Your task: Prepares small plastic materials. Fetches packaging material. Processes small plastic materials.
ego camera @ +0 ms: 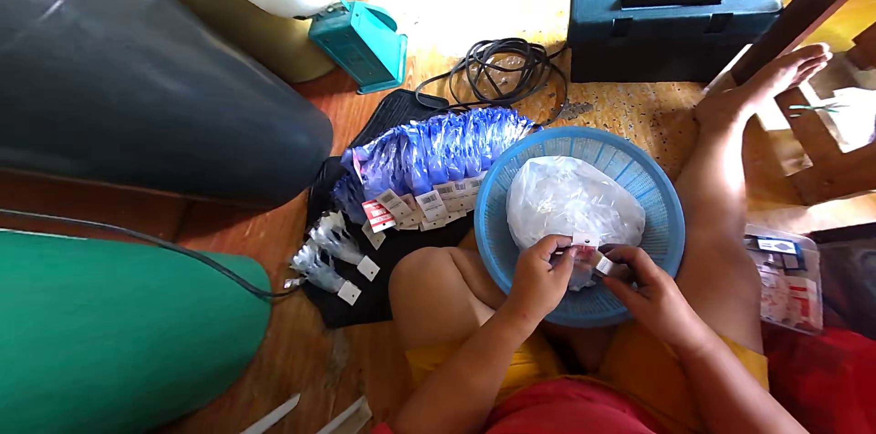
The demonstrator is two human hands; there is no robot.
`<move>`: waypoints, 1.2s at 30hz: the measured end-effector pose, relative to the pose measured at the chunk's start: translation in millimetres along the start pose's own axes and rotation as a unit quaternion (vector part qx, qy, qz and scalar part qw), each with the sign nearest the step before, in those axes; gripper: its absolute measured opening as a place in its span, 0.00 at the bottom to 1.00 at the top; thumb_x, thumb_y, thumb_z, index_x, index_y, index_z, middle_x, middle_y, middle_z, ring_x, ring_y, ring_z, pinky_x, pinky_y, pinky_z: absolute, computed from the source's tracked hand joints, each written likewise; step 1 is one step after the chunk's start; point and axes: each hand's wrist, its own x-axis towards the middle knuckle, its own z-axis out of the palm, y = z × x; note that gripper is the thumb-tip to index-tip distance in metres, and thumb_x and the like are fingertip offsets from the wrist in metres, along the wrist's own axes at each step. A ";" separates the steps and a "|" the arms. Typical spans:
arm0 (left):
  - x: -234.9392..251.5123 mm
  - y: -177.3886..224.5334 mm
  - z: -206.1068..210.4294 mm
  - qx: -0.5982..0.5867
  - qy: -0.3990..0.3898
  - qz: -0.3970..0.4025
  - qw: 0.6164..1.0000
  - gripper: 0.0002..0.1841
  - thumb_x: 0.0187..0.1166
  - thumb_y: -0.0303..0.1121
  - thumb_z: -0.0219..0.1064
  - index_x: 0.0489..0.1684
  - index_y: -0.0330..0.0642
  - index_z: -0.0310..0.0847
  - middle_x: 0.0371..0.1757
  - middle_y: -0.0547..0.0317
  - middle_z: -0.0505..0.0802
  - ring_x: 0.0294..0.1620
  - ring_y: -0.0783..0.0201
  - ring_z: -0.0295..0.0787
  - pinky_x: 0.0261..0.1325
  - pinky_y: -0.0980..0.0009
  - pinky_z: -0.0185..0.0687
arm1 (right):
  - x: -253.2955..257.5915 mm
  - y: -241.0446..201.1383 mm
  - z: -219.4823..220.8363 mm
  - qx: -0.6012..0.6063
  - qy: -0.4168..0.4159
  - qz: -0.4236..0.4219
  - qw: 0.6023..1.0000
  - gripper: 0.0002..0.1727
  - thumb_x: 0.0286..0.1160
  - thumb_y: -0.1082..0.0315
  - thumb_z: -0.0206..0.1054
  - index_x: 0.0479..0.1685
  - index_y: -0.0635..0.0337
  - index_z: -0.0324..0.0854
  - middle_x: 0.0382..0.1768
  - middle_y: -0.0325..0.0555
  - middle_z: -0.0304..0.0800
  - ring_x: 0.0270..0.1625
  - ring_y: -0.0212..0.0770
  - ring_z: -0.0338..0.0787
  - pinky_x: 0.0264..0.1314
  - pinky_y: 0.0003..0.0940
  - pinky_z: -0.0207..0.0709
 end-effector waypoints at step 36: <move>-1.4 -5.4 1.1 0.004 -0.027 0.035 0.999 0.08 0.78 0.24 0.68 0.46 0.27 0.88 0.45 0.49 0.93 0.45 0.71 0.92 0.52 0.77 0.90 | 2.9 -6.7 3.3 0.083 0.016 0.050 0.995 0.27 0.54 0.80 0.78 0.57 0.64 0.74 0.55 0.44 0.89 0.55 0.34 0.91 0.58 0.32 0.89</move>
